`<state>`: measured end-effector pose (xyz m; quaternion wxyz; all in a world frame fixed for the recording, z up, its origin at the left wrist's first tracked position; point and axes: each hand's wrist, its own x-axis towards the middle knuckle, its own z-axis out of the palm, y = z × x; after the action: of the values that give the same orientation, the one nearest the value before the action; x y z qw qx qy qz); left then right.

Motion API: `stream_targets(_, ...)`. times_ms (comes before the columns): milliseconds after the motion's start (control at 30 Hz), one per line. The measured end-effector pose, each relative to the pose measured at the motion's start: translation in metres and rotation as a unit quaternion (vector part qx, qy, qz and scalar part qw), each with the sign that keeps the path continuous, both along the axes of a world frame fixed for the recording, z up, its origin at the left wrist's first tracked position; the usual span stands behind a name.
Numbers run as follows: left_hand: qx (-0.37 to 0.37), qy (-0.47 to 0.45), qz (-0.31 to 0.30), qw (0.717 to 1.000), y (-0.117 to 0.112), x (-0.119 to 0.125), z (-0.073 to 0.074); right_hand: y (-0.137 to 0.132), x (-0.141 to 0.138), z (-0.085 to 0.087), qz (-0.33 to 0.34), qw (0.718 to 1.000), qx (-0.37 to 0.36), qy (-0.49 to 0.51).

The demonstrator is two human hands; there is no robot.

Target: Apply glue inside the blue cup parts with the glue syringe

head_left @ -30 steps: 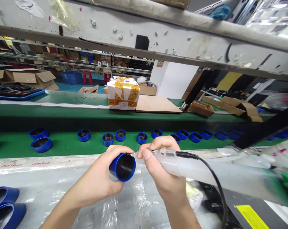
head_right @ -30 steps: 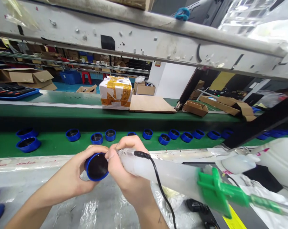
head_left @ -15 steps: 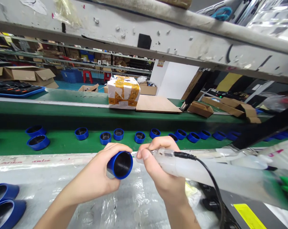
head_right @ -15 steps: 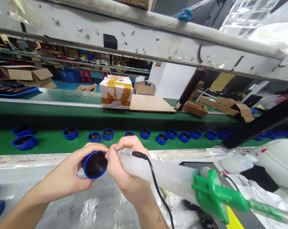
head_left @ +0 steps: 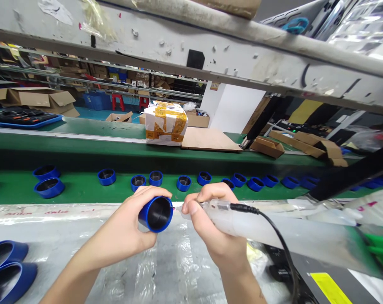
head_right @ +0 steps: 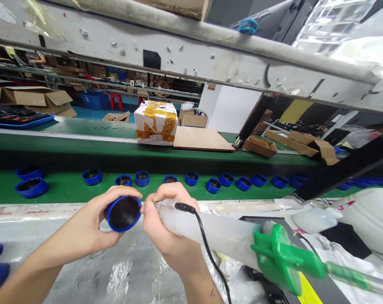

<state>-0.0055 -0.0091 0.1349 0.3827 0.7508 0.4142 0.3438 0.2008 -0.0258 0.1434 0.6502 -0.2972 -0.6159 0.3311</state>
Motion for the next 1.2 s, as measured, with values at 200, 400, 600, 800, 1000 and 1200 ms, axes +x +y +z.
stream_targets(200,-0.008,0.015,-0.005,1.0,-0.004,-0.001,0.003,-0.002,-0.004,0.001,-0.002,0.999,-0.001,0.036)
stream_targets(400,-0.008,0.026,-0.012,1.0,-0.003,0.001,0.003,-0.002,-0.004,0.001,0.0,1.0,0.002,0.027)
stream_targets(600,0.004,0.008,0.004,1.0,0.0,-0.002,0.0,-0.002,-0.003,0.0,-0.013,1.0,-0.007,-0.008)
stream_targets(800,0.007,0.009,0.012,1.0,-0.003,-0.005,0.0,-0.008,-0.007,0.001,-0.048,0.998,-0.041,-0.03)
stream_targets(1000,0.018,0.015,0.021,1.0,-0.002,-0.005,0.002,-0.012,-0.008,0.002,-0.041,0.997,-0.053,-0.033)
stream_targets(1200,0.016,0.015,0.024,0.999,-0.001,-0.006,0.003,-0.011,-0.005,-0.001,-0.03,0.998,-0.024,-0.049)
